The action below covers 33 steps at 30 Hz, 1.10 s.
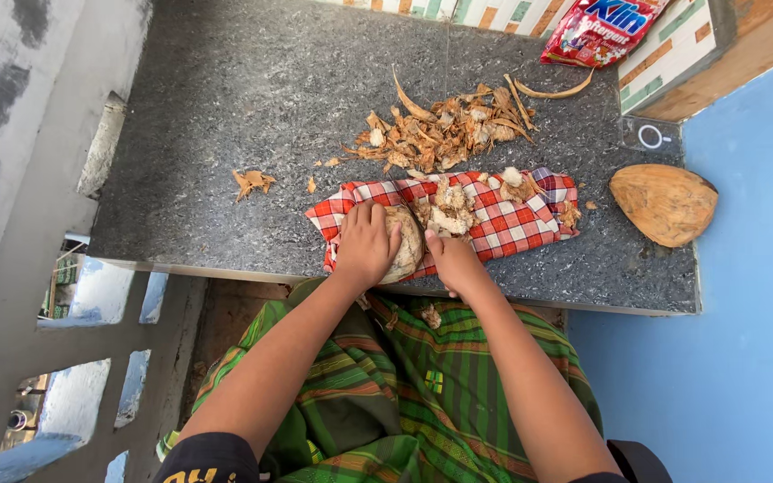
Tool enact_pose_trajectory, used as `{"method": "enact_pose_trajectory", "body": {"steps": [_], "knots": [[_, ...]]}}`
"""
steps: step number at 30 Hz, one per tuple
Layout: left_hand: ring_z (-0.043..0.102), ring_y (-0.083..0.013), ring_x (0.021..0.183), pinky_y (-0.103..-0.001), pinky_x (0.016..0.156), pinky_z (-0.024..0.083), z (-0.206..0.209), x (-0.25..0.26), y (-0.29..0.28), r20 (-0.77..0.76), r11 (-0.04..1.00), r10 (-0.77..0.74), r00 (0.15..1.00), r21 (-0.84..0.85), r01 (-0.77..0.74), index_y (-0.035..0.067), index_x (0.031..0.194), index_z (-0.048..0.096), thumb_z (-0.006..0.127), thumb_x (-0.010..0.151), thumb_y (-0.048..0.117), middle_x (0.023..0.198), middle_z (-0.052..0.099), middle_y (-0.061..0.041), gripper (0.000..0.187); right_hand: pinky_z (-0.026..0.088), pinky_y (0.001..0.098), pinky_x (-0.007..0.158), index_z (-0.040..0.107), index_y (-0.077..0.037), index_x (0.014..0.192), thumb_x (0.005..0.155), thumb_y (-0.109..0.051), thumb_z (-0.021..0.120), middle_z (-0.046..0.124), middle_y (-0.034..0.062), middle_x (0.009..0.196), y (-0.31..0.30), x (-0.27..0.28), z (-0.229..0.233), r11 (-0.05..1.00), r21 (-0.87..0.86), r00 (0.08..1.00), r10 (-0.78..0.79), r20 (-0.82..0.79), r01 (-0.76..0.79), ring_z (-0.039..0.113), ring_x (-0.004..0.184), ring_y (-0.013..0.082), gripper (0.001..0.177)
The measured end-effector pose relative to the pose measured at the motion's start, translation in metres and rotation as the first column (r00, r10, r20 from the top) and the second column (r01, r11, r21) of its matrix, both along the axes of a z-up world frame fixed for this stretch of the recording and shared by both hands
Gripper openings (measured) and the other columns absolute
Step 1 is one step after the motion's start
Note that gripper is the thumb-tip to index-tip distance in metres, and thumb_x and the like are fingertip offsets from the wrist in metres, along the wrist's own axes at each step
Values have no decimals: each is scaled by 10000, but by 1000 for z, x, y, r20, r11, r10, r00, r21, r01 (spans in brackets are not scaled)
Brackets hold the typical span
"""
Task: The person peels a round fruit by hand using a small knife, removing the outer layer in small pieces onto a checkered cloth.
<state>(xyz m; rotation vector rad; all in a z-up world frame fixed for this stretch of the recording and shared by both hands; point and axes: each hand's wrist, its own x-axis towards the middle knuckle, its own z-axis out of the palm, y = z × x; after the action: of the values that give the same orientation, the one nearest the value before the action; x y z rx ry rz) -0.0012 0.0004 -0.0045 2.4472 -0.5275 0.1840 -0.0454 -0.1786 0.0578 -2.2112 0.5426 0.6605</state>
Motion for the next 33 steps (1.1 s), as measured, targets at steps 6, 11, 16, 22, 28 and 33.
{"method": "enact_pose_trajectory", "body": {"steps": [6,11,16,22,28,33], "knots": [[504,-408,1206,-510,1055,397,0,1,2,95,999,-19,995,52,14,12,1215,542,600,998,453,1240,550,-216,494,529,547,788,748,-15,849,1117,-515,266,697,201,784,5,5,-24,920,-366,953,226,201,-141,667,770,406,744],[494,-409,1202,-510,1064,410,17,0,4,3,995,-51,999,90,50,15,1317,530,694,808,740,1250,543,-230,901,540,549,753,741,-51,904,1075,-545,259,701,194,780,11,1,-25,926,-366,971,168,171,-96,680,774,406,711],[434,-452,1232,-525,1074,377,37,20,7,-271,921,-177,946,294,257,-10,1519,331,823,568,833,1294,475,-304,1363,558,439,549,622,-16,838,1076,-553,306,604,129,587,-3,3,-17,998,12,997,-59,47,59,616,474,271,667],[412,-455,1301,-519,1125,363,25,22,8,-312,942,-187,932,211,259,-30,1524,315,885,567,728,1340,458,-294,1347,519,428,494,550,-15,772,1073,-556,351,537,77,549,-7,-18,-24,992,96,996,-85,37,81,552,435,218,650],[433,-434,1275,-514,1120,376,24,15,11,-257,961,-194,947,143,236,1,1509,365,923,538,658,1312,476,-259,1298,519,509,657,652,10,833,1110,-531,276,643,188,666,-13,-40,-47,983,-173,972,101,210,-65,618,592,357,715],[454,-427,1251,-504,1100,393,46,8,11,-146,971,-197,969,108,214,44,1492,399,965,481,563,1298,479,-229,1270,512,534,689,678,18,809,1136,-498,228,646,178,654,-12,-23,-39,965,-239,956,168,242,-109,620,617,350,759]]}}
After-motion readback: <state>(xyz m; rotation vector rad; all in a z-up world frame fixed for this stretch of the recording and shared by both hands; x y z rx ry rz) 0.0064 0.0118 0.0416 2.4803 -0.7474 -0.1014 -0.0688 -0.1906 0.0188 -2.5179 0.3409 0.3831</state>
